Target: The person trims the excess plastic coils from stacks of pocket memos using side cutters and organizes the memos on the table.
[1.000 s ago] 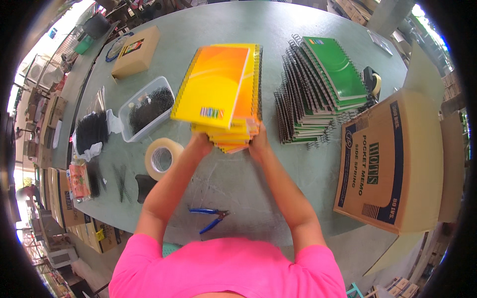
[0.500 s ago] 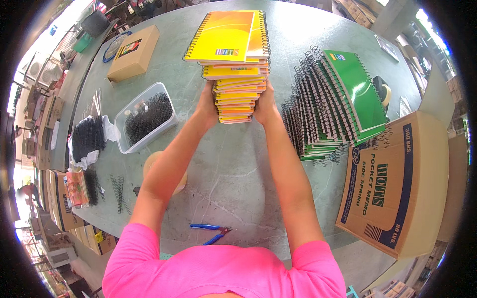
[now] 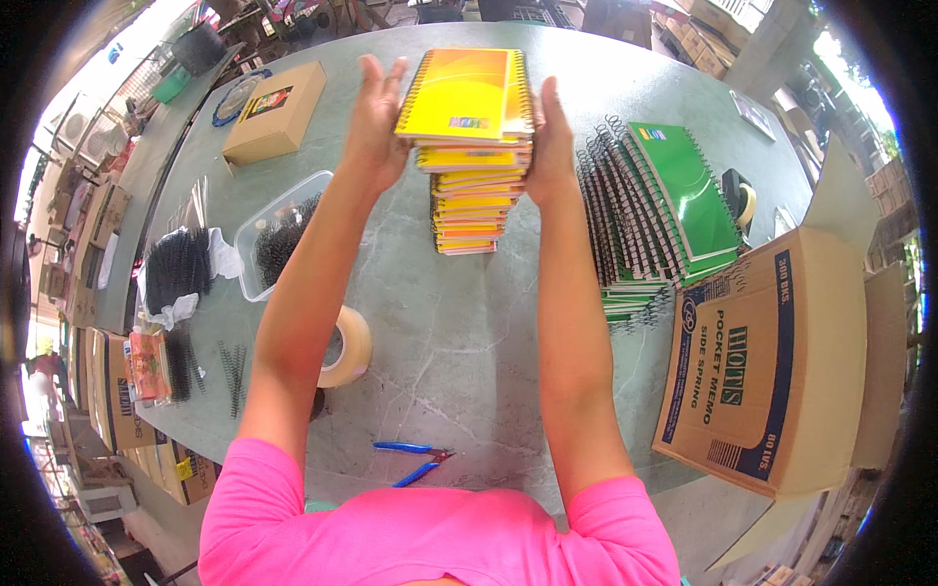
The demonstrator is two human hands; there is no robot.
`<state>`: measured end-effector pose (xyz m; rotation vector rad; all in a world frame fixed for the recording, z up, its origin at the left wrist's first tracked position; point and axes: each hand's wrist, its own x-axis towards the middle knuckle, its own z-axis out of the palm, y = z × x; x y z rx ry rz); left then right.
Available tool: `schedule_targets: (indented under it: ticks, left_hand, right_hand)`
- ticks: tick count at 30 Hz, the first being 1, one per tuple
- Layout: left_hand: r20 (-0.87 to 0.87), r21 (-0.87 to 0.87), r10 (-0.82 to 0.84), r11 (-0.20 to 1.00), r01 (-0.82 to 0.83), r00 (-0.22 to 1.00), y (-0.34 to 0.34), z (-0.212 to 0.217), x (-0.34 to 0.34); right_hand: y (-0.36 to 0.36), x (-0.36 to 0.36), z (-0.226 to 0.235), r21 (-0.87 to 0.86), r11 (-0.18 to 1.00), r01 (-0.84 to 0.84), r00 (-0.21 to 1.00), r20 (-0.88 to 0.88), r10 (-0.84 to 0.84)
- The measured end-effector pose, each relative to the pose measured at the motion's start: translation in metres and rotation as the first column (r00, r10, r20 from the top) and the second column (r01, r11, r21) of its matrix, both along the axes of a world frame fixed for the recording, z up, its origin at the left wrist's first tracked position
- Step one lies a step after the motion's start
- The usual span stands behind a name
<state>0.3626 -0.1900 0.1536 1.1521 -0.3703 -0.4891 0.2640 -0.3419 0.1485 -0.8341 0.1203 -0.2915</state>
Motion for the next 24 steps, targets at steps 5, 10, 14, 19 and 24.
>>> schedule_targets:
  ticks: [5,10,14,19,24]
  left_hand:
    - [-0.081,-0.206,-0.114,0.974,0.095,0.99,-0.01,0.018,-0.026]
    - [-0.072,-0.089,-0.093,0.992,0.087,0.993,0.003,0.031,-0.028]
    - [-0.039,0.032,-0.115,0.993,0.116,0.993,0.006,0.034,-0.018]
    - [-0.027,0.144,0.026,0.989,-0.022,0.999,0.002,0.028,-0.001]
    - [0.215,0.111,0.437,0.878,-0.466,0.873,0.049,0.023,-0.044]
  right_hand:
    - [0.02,0.002,0.009,-0.111,0.993,0.025,1.0,-0.014,-0.027]
    - [0.032,-0.002,0.011,-0.141,0.99,0.029,0.999,-0.029,-0.034]
    - [0.019,0.008,0.0,-0.332,0.934,0.131,0.985,-0.062,-0.16]
    - [0.015,-0.006,0.016,-0.361,0.932,0.025,0.981,-0.171,-0.093]
    - [0.068,-0.144,0.047,-0.493,0.589,0.64,0.756,0.542,-0.368]
